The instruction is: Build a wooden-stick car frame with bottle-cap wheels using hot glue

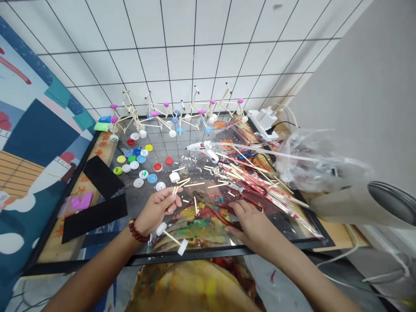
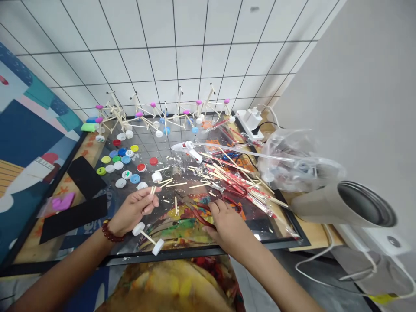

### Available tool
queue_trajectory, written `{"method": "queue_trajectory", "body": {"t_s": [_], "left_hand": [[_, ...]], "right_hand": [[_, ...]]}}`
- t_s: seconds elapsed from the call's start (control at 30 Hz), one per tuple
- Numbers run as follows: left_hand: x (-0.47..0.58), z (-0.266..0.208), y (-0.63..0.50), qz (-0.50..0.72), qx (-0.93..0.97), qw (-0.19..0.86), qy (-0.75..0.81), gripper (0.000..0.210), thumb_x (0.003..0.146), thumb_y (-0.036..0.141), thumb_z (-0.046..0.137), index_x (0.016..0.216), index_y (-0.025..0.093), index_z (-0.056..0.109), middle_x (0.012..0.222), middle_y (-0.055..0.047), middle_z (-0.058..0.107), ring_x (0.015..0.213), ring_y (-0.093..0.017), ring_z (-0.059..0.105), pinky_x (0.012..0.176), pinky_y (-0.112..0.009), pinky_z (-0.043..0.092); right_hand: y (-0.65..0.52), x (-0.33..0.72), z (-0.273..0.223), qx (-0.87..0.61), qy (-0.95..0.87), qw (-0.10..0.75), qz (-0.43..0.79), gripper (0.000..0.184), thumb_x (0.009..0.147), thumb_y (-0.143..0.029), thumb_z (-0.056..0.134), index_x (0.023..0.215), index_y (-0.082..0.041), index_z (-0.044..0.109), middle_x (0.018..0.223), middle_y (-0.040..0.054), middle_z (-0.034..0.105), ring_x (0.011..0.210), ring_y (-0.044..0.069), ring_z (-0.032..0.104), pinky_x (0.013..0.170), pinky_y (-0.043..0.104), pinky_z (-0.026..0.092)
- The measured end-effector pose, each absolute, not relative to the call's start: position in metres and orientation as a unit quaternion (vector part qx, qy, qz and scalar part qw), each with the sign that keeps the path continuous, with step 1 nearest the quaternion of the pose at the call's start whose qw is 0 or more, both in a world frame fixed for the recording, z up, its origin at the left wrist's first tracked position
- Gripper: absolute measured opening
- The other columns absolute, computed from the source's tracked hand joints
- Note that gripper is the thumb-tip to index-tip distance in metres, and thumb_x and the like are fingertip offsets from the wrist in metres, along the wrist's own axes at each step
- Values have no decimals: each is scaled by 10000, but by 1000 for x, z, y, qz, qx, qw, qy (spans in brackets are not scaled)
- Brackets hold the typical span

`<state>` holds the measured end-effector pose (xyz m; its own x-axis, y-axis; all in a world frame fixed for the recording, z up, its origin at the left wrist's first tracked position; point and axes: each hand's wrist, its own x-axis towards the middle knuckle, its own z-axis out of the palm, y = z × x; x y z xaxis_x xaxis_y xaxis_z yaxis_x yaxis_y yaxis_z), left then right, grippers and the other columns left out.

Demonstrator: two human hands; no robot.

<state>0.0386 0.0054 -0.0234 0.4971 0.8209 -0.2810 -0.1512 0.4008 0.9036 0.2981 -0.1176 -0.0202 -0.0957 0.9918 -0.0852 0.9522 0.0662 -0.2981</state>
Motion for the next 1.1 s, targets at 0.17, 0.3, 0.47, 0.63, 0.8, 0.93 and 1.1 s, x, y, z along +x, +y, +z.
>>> {"method": "queue_trajectory", "body": {"t_s": [0.17, 0.3, 0.47, 0.63, 0.8, 0.93, 1.1], "left_hand": [[40, -16, 7, 274, 475, 740, 390, 323, 829, 347, 695, 1101, 173, 685, 685, -21, 653, 459, -42, 332, 461, -208, 250], [43, -13, 11, 254, 531, 701, 403, 259, 880, 334, 631, 1078, 179, 696, 710, -25, 663, 496, -59, 380, 505, -222, 308], [50, -9, 8, 243, 599, 645, 407, 252, 914, 330, 575, 1088, 186, 687, 742, -23, 675, 544, -84, 432, 566, -239, 386], [57, -2, 4, 237, 588, 655, 411, 290, 912, 356, 575, 1111, 167, 671, 768, -30, 677, 542, -83, 427, 557, -241, 393], [63, -1, 5, 248, 525, 708, 402, 289, 888, 361, 618, 1072, 144, 672, 732, -29, 662, 503, -59, 386, 506, -222, 312], [64, 0, 8, 288, 459, 726, 423, 264, 851, 342, 674, 1031, 149, 679, 708, -13, 643, 488, -39, 352, 493, -208, 250], [72, 1, 13, 274, 450, 736, 424, 265, 832, 339, 697, 1021, 154, 683, 714, -10, 634, 495, -33, 368, 498, -204, 245]], "right_hand": [[-113, 313, -11, -681, -610, 174, 367, 223, 728, -199, 542, 951, -209, 535, 784, 23, 592, 669, 192, 565, 637, 312, 454], [-120, 312, -8, -571, -466, 332, 588, 78, 728, -223, 528, 805, -230, 536, 725, -11, 542, 630, 150, 504, 577, 255, 396], [-133, 293, -8, -493, -346, 421, 678, 256, 635, -178, 567, 872, -233, 644, 980, 51, 631, 746, 174, 577, 686, 302, 462], [-139, 285, -2, -517, -446, 369, 630, 388, 640, -144, 561, 996, -219, 694, 1144, 70, 588, 1084, 257, 562, 923, 389, 448], [-139, 283, 10, -534, -575, 323, 530, 446, 737, -75, 503, 1129, -247, 630, 1236, 87, 519, 1233, 259, 478, 1022, 417, 413], [-139, 288, 6, -647, -649, 202, 346, 494, 734, -49, 519, 1192, -220, 589, 1306, 136, 447, 1200, 296, 465, 1009, 467, 421], [-138, 293, -21, -701, -680, 113, 182, 404, 817, -88, 519, 1218, -126, 548, 1351, 212, 437, 1171, 324, 473, 986, 506, 436]]}}
